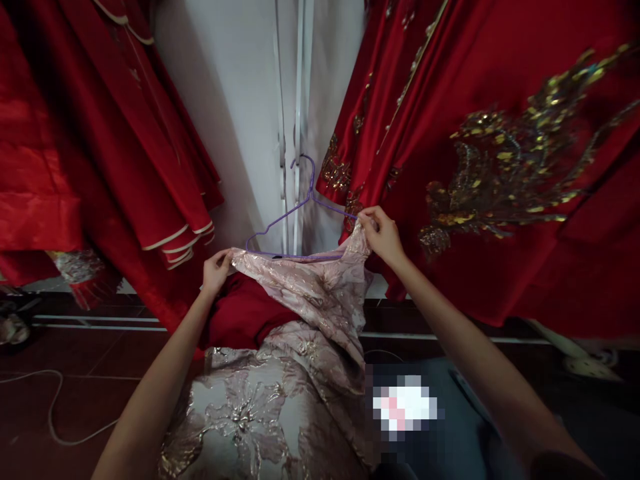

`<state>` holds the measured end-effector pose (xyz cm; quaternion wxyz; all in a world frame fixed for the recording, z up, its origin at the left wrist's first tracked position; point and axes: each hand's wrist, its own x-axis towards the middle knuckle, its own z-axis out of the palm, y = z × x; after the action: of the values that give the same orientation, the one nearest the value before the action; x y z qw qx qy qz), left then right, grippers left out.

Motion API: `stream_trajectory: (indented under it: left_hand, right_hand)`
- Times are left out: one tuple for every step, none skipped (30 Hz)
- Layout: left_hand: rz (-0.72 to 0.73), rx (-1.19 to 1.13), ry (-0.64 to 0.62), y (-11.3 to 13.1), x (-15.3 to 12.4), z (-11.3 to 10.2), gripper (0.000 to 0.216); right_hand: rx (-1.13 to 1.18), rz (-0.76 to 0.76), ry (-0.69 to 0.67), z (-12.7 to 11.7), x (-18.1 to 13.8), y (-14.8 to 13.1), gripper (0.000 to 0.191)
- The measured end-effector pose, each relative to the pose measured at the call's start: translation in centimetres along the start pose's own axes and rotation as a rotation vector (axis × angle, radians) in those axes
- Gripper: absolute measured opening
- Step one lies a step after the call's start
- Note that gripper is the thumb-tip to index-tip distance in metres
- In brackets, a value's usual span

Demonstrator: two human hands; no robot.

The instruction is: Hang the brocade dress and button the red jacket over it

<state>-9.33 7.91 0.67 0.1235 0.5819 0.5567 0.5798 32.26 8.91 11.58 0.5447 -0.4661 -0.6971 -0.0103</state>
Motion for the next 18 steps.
stream_trajectory:
  left_hand:
    - [0.008,-0.006,0.005,0.01,0.14,0.01,0.045]
    - [0.013,-0.01,0.008,-0.01,0.26,0.01,0.044]
    - [0.016,-0.012,0.008,-0.04,0.35,0.01,0.044]
    - [0.013,-0.014,0.003,-0.09,0.43,0.01,0.043]
    - [0.004,-0.014,-0.005,-0.13,0.49,0.01,0.043]
    - [-0.009,-0.013,-0.014,-0.17,0.55,0.02,0.042]
    - [-0.024,-0.011,-0.022,-0.17,0.61,0.04,0.041]
    - [-0.036,-0.011,-0.026,-0.13,0.67,0.07,0.041]
    - [-0.043,-0.014,-0.024,-0.05,0.72,0.09,0.041]
    - [-0.042,-0.017,-0.017,0.06,0.76,0.09,0.041]
    - [-0.037,-0.02,-0.008,0.19,0.77,0.08,0.042]
    - [-0.03,-0.021,-0.001,0.32,0.76,0.04,0.042]
    - [-0.023,-0.019,0.003,0.42,0.71,-0.02,0.043]
    - [-0.017,-0.015,0.004,0.48,0.63,-0.1,0.043]
    - [-0.014,-0.011,0.002,0.49,0.52,-0.19,0.042]
    - [-0.013,-0.009,0.0,0.44,0.41,-0.27,0.042]
    - [-0.013,-0.011,-0.005,0.35,0.29,-0.35,0.041]
    - [-0.013,-0.016,-0.008,0.22,0.2,-0.41,0.041]
  right_hand:
    - [0.004,-0.002,-0.002,-0.03,0.02,0.02,0.025]
    - [0.007,-0.005,-0.002,-0.06,0.05,0.03,0.025]
    - [0.009,-0.008,0.0,-0.08,0.08,0.05,0.025]
    - [0.01,-0.011,-0.001,-0.09,0.1,0.07,0.025]
    - [0.011,-0.012,-0.002,-0.08,0.11,0.08,0.025]
    - [0.011,-0.01,-0.004,-0.07,0.12,0.1,0.025]
    - [0.012,-0.008,-0.007,-0.05,0.13,0.12,0.026]
    - [0.011,-0.007,-0.009,-0.03,0.13,0.13,0.026]
    - [0.009,-0.007,-0.007,-0.02,0.13,0.14,0.025]
    - [0.005,-0.009,-0.004,-0.03,0.13,0.13,0.025]
    - [0.0,-0.011,0.001,-0.04,0.12,0.12,0.025]
    - [-0.004,-0.012,0.003,-0.07,0.11,0.09,0.024]
    - [-0.007,-0.012,0.003,-0.11,0.1,0.06,0.024]
    - [-0.009,-0.011,0.0,-0.15,0.09,0.01,0.024]
    - [-0.01,-0.011,-0.003,-0.18,0.07,-0.05,0.023]
    - [-0.009,-0.01,-0.004,-0.2,0.05,-0.11,0.023]
    - [-0.01,-0.009,-0.003,-0.2,0.03,-0.16,0.023]
    - [-0.011,-0.008,-0.002,-0.2,0.01,-0.21,0.023]
